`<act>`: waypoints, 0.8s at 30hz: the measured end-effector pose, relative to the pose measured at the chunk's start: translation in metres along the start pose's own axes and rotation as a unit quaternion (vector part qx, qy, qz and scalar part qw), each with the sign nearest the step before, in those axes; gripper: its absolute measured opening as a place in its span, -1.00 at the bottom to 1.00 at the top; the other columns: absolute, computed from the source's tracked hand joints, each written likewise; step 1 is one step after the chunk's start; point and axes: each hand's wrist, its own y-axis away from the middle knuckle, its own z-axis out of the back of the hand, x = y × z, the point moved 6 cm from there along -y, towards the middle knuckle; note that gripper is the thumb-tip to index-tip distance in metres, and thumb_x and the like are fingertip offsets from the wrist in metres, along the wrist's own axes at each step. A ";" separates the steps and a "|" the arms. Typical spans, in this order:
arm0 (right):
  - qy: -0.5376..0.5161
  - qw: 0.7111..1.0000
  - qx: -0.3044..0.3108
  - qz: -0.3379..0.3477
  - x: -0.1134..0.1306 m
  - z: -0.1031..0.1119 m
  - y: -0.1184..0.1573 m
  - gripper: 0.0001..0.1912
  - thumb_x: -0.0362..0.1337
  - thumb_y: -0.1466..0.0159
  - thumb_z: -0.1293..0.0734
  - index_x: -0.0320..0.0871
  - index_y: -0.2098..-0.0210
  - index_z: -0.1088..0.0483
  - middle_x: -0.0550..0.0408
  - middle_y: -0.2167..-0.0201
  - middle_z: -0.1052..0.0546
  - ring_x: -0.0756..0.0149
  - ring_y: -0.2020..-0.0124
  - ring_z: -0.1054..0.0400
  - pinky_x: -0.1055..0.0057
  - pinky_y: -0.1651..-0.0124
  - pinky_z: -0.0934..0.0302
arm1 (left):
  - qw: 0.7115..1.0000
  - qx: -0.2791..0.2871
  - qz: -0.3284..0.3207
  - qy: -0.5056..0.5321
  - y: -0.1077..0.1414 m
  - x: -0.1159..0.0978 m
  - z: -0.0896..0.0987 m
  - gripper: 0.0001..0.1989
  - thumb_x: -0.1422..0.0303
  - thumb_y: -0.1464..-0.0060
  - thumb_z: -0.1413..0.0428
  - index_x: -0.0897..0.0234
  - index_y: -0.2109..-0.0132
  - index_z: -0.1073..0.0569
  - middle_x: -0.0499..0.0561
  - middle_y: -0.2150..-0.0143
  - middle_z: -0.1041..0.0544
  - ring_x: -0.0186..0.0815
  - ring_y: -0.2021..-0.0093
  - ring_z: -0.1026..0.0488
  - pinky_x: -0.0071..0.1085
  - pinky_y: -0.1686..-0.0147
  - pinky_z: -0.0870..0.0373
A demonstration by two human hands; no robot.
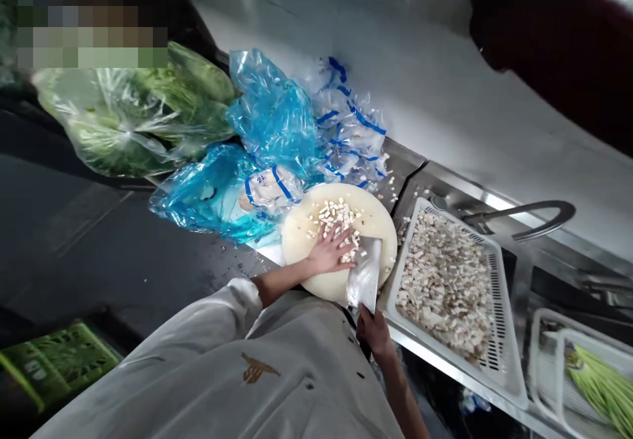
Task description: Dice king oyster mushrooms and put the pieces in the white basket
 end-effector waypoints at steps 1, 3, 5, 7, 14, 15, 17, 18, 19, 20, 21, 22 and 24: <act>-0.027 1.000 0.005 -0.010 0.001 -0.006 -0.005 -0.33 0.43 -0.13 -0.35 0.03 0.55 -0.04 0.35 0.76 -0.07 0.45 0.74 0.04 0.41 0.63 0.02 | 1.000 -0.020 0.014 -0.005 -0.006 -0.001 -0.001 -0.31 -0.13 -0.23 -0.25 -0.12 -0.42 -0.40 0.04 -0.57 -0.21 0.30 -0.62 0.13 0.47 -0.52 0.37; -0.055 0.998 0.029 -0.011 0.008 -0.022 -0.017 -0.34 0.39 -0.13 -0.39 0.03 0.53 -0.05 0.38 0.74 -0.07 0.47 0.72 0.05 0.41 0.62 -0.01 | 0.998 -0.050 0.034 -0.029 -0.017 -0.001 -0.002 -0.37 -0.08 -0.28 -0.23 -0.10 -0.40 -0.41 0.03 -0.53 -0.28 0.25 -0.61 0.08 0.42 -0.53 0.28; -0.049 0.996 0.074 0.002 0.017 -0.038 -0.026 -0.38 0.34 -0.14 -0.41 0.02 0.49 -0.09 0.39 0.73 -0.10 0.47 0.71 0.03 0.42 0.61 -0.04 | 0.994 -0.072 0.059 -0.049 -0.022 0.001 0.000 -0.49 0.00 -0.31 -0.21 -0.05 -0.33 -0.48 0.01 -0.47 -0.37 0.14 -0.57 -0.08 0.31 -0.55 0.09; -0.040 0.993 0.108 0.018 0.024 -0.046 -0.029 -0.43 0.29 -0.15 -0.42 0.01 0.44 -0.14 0.39 0.70 -0.14 0.47 0.69 0.00 0.42 0.60 -0.04 | 0.990 -0.094 0.091 -0.052 -0.021 0.003 0.007 -0.62 0.07 -0.34 -0.19 0.03 -0.20 -0.57 0.04 -0.40 -0.45 0.02 -0.46 -0.29 0.16 -0.51 -0.11; -0.153 0.970 0.175 0.064 0.032 0.008 0.014 -0.59 0.07 -0.22 -0.45 -0.01 0.31 -0.20 0.43 0.65 -0.13 0.49 0.66 0.05 0.47 0.59 0.01 | 0.985 -0.140 0.073 -0.068 -0.051 -0.066 0.026 -0.70 0.18 -0.36 -0.17 0.11 -0.15 -0.56 0.09 -0.32 -0.50 0.01 -0.47 -0.29 0.13 -0.45 -0.25; -0.175 0.967 0.170 0.068 0.031 0.026 0.024 -0.59 0.06 -0.22 -0.45 -0.01 0.30 -0.20 0.44 0.65 -0.10 0.50 0.66 0.06 0.47 0.59 0.01 | 0.987 -0.139 0.052 -0.062 -0.063 -0.087 0.021 -0.70 0.19 -0.35 -0.18 0.09 -0.16 -0.56 0.08 -0.33 -0.49 0.02 -0.49 -0.25 0.14 -0.47 -0.23; -0.218 0.962 0.147 0.078 0.024 0.063 0.046 -0.58 0.06 -0.21 -0.46 -0.01 0.28 -0.19 0.47 0.66 -0.08 0.51 0.66 0.09 0.48 0.59 0.00 | 0.991 -0.125 0.007 -0.038 -0.090 -0.133 0.003 -0.69 0.19 -0.33 -0.21 0.06 -0.17 -0.56 0.07 -0.34 -0.48 0.04 -0.52 -0.21 0.15 -0.49 -0.21; -0.237 0.959 0.130 0.086 0.019 0.082 0.057 -0.57 0.06 -0.21 -0.46 0.00 0.28 -0.19 0.47 0.66 -0.07 0.51 0.66 0.09 0.49 0.59 -0.01 | 0.993 -0.116 -0.014 -0.023 -0.103 -0.157 -0.011 -0.68 0.18 -0.33 -0.21 0.05 -0.17 -0.56 0.06 -0.34 -0.48 0.04 -0.52 -0.21 0.16 -0.49 -0.20; -0.253 0.957 0.110 0.095 0.013 0.101 0.067 -0.56 0.07 -0.21 -0.47 0.00 0.29 -0.18 0.48 0.67 -0.06 0.51 0.67 0.10 0.49 0.59 -0.02 | 0.994 -0.106 -0.034 -0.007 -0.116 -0.179 -0.027 -0.69 0.18 -0.33 -0.21 0.04 -0.17 -0.56 0.05 -0.34 -0.48 0.03 -0.52 -0.22 0.15 -0.50 -0.21; -0.266 0.955 0.086 0.102 0.006 0.120 0.076 -0.55 0.07 -0.20 -0.47 0.00 0.30 -0.16 0.48 0.67 -0.06 0.52 0.67 0.10 0.49 0.60 -0.03 | 0.994 -0.097 -0.054 0.010 -0.128 -0.199 -0.046 -0.69 0.18 -0.33 -0.21 0.04 -0.17 -0.57 0.04 -0.33 -0.48 0.02 -0.51 -0.23 0.14 -0.50 -0.22; -0.277 0.953 0.061 0.105 -0.003 0.137 0.085 -0.53 0.08 -0.20 -0.48 0.00 0.31 -0.14 0.48 0.67 -0.06 0.53 0.68 0.10 0.49 0.61 -0.03 | 0.993 -0.089 -0.071 0.026 -0.140 -0.217 -0.066 -0.70 0.19 -0.34 -0.20 0.04 -0.16 -0.58 0.04 -0.32 -0.49 0.00 -0.49 -0.26 0.12 -0.49 -0.24; -0.285 0.952 0.032 0.105 -0.013 0.154 0.093 -0.51 0.09 -0.19 -0.49 0.00 0.32 -0.13 0.48 0.67 -0.07 0.53 0.69 0.10 0.49 0.62 -0.03 | 0.992 -0.080 -0.085 0.042 -0.151 -0.231 -0.088 -0.71 0.19 -0.35 -0.19 0.05 -0.15 -0.59 0.05 -0.31 -0.51 -0.03 -0.47 -0.29 0.08 -0.48 -0.28; -0.293 0.951 -0.032 0.096 -0.037 0.185 0.106 -0.47 0.12 -0.17 -0.51 0.00 0.34 -0.12 0.46 0.66 -0.10 0.53 0.69 0.07 0.49 0.64 -0.02 | 0.991 -0.053 -0.096 0.073 -0.171 -0.252 -0.132 -0.71 0.21 -0.37 -0.17 0.10 -0.16 -0.59 0.08 -0.26 -0.54 -0.09 -0.40 -0.39 0.00 -0.43 -0.37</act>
